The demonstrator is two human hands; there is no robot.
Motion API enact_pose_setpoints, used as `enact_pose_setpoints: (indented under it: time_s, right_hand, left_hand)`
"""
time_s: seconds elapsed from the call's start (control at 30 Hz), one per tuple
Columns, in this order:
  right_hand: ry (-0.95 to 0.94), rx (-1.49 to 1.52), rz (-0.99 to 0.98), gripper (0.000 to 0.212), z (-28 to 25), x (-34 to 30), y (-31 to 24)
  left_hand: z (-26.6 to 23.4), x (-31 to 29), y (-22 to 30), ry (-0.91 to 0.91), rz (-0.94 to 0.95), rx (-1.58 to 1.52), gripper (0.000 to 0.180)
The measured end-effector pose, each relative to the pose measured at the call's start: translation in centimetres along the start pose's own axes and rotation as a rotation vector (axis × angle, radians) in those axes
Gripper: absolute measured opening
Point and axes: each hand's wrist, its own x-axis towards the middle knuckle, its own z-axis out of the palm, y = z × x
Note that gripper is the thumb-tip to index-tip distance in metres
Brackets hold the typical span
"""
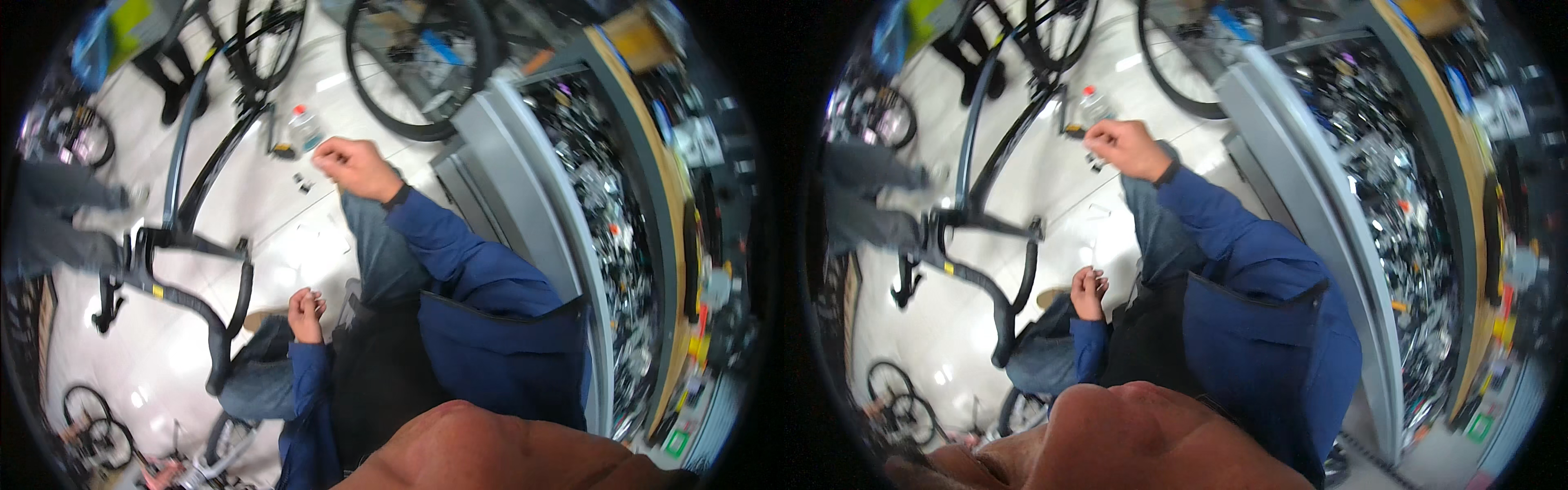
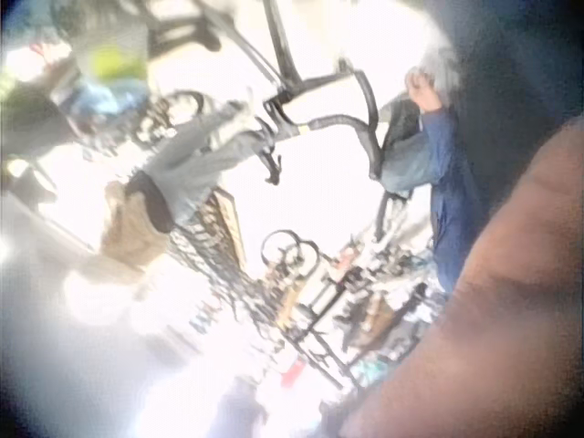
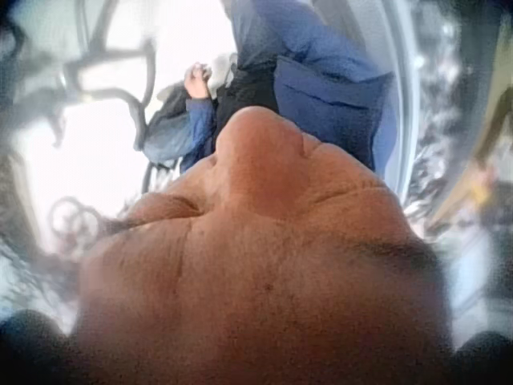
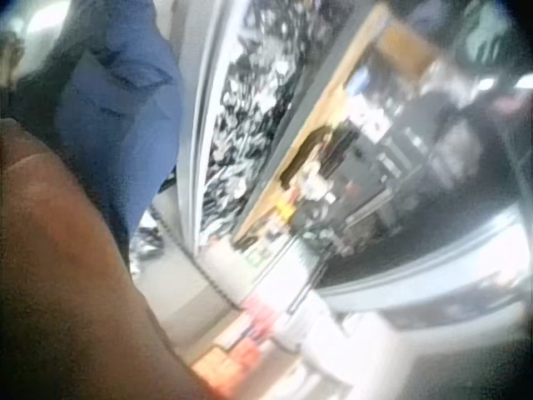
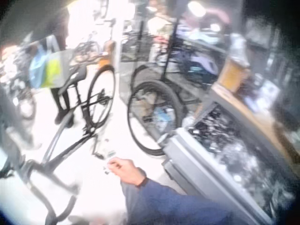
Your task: The person removes the front wheel from a bicycle, then detaches the handlebar assembly from the frame. They open a drawer to retrieve a small Allen key and use it to loosen a bolt on the handlebar stem. Finally, they wipe a small yellow component with a tissue.
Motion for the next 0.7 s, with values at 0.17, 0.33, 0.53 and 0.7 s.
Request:
enact_pose_setpoints:
  time_s: [0.17,0.33,0.53,0.7]
  right_hand:
    - [0.160,0.071,0.004,0.012,-2.3,-4.1,-1.1]
    - [0.259,-0.033,0.018,0.021,-6.2,-11.2,-4.7]
    - [0.163,-0.368,-0.156,0.026,-10.4,-22.4,-14.7]
    - [0.205,-0.469,-0.208,0.030,-12.3,-30.6,-23.0]
  left_hand:
    - [2.5,0.0,4.0,-0.130,0.101,0.083,0.025]
    - [3.9,1.5,4.9,-0.173,0.158,0.117,0.023]
    - [1.5,7.1,0.8,-0.190,0.170,0.136,0.020]
    - [-0.8,10.8,-3.6,-0.142,-0.198,0.072,0.034]
